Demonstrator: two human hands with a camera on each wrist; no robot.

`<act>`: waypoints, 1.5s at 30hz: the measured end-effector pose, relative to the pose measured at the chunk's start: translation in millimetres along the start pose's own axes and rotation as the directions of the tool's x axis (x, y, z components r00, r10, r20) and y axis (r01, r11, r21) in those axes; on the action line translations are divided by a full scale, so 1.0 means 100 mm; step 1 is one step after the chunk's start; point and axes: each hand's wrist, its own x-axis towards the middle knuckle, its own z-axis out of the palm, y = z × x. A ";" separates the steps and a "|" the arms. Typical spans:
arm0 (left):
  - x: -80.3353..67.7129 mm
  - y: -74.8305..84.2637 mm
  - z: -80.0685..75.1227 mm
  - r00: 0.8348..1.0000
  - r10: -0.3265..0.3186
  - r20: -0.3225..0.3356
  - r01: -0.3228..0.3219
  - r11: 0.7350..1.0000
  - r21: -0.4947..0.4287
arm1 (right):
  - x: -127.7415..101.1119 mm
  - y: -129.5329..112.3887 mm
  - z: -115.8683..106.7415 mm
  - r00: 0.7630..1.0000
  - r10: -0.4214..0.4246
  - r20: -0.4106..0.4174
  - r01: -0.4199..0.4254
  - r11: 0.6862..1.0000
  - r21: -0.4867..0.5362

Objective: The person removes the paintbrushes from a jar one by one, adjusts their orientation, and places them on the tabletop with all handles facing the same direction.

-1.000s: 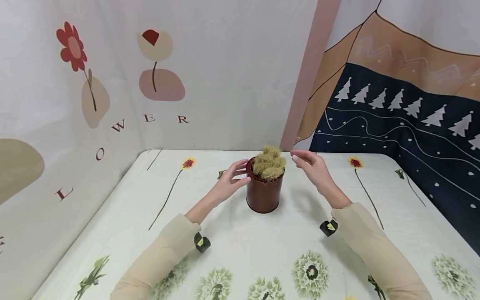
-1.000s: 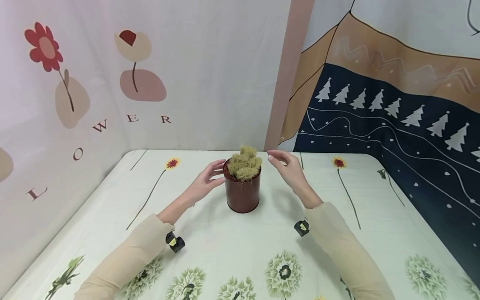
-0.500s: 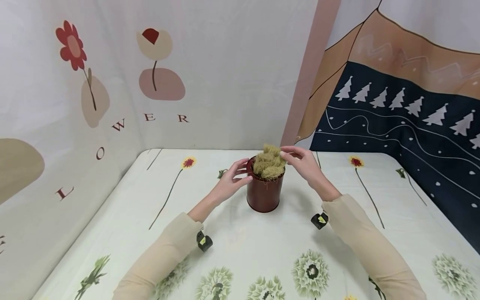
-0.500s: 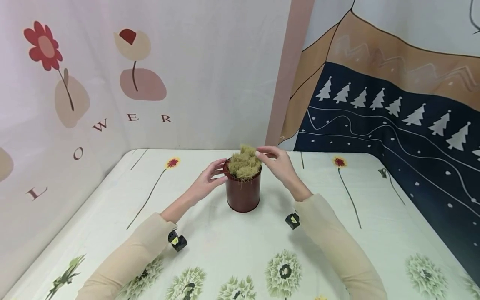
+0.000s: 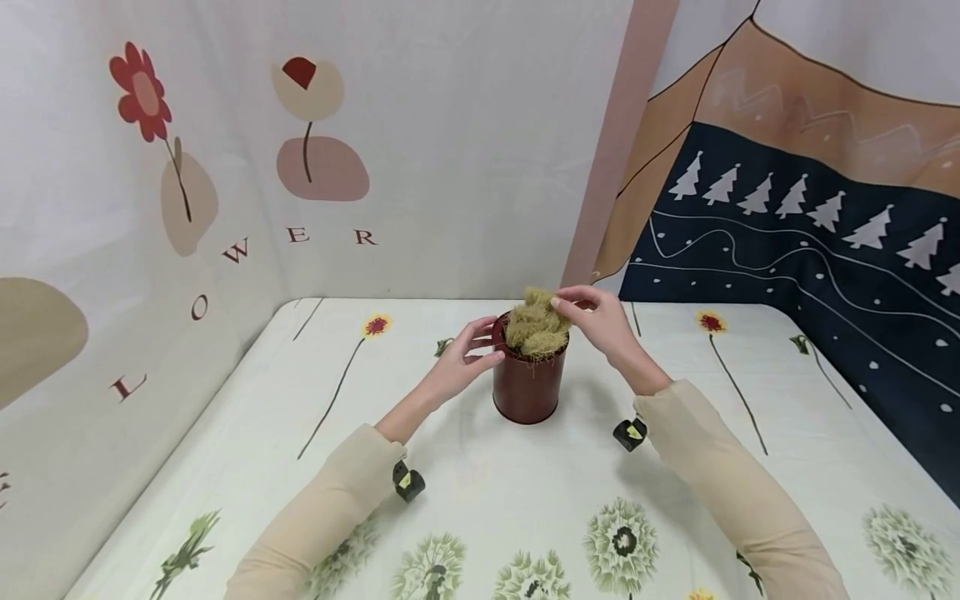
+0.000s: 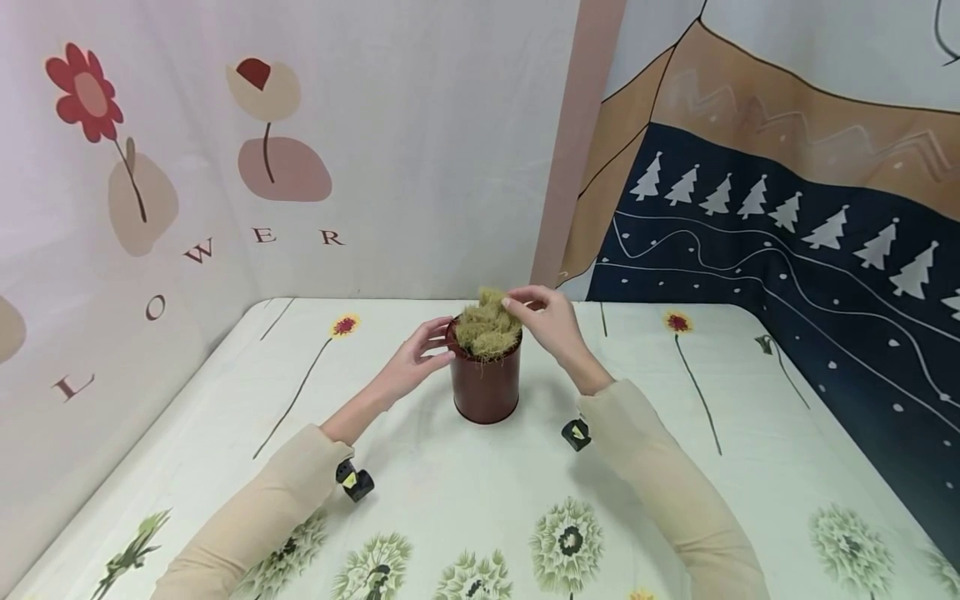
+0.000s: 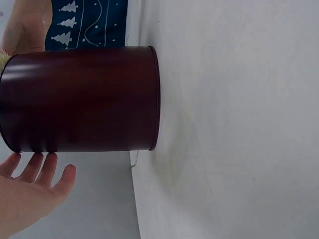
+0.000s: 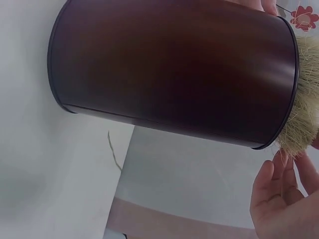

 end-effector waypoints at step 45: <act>0.01 0.00 0.01 1.000 -0.004 -0.009 0.004 1.000 -0.002 | 0.14 -0.30 -0.24 0.975 -0.143 -0.169 0.175 0.966 0.190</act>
